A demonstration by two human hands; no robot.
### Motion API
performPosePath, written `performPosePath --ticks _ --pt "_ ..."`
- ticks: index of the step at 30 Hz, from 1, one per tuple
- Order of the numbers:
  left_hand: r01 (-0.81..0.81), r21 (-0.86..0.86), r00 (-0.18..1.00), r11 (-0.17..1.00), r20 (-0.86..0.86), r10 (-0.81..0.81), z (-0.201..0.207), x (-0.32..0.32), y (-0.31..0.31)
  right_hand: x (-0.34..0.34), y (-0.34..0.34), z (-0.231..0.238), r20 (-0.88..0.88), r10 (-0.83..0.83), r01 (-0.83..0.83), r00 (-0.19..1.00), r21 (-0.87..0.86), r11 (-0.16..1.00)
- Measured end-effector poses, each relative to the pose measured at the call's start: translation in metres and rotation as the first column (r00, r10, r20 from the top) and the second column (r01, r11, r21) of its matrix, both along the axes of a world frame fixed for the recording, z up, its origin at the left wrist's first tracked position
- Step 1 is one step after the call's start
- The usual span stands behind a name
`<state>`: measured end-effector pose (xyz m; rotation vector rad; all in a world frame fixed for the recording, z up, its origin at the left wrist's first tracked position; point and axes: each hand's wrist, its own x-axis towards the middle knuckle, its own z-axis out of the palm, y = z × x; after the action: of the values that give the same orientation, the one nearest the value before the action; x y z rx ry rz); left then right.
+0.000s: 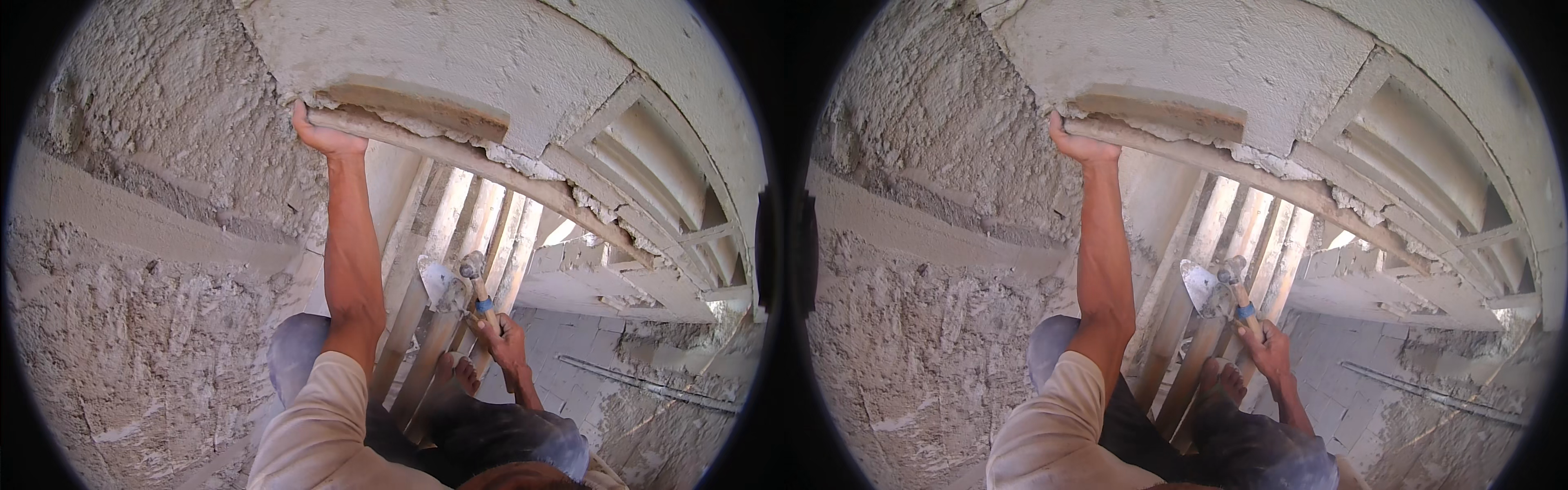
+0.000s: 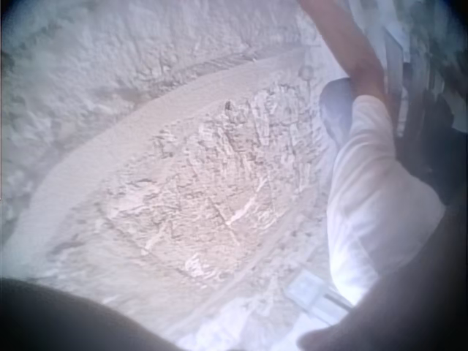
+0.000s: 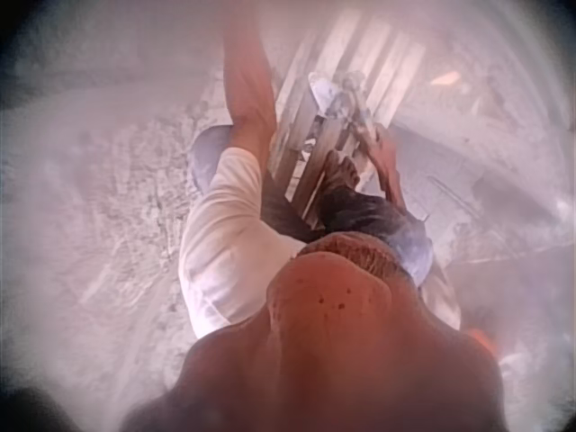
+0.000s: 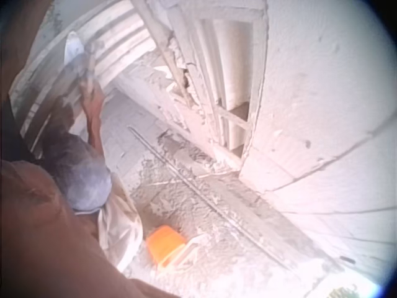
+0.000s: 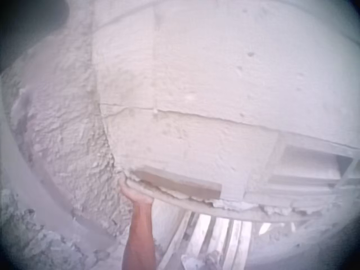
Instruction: The person uses a wooden board and a hammer to level and smooth plaster along a ceiling ledge, pressing the board against the masonry surface and tapping it into alignment.
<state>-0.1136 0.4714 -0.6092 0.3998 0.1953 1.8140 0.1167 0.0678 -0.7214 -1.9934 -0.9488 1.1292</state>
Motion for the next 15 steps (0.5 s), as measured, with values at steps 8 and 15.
performPosePath --ticks 8,15 --pt "0.041 -0.032 0.998 0.999 0.051 -0.039 0.007 0.007 -0.003 -0.006 0.017 0.014 -0.078 0.018 -0.015 0.997 0.038 0.999" --pt "-0.002 -0.033 0.999 0.999 0.037 0.003 0.002 0.007 -0.001 -0.013 0.008 0.008 -0.142 -0.02 0.02 0.99 0.0 1.0"
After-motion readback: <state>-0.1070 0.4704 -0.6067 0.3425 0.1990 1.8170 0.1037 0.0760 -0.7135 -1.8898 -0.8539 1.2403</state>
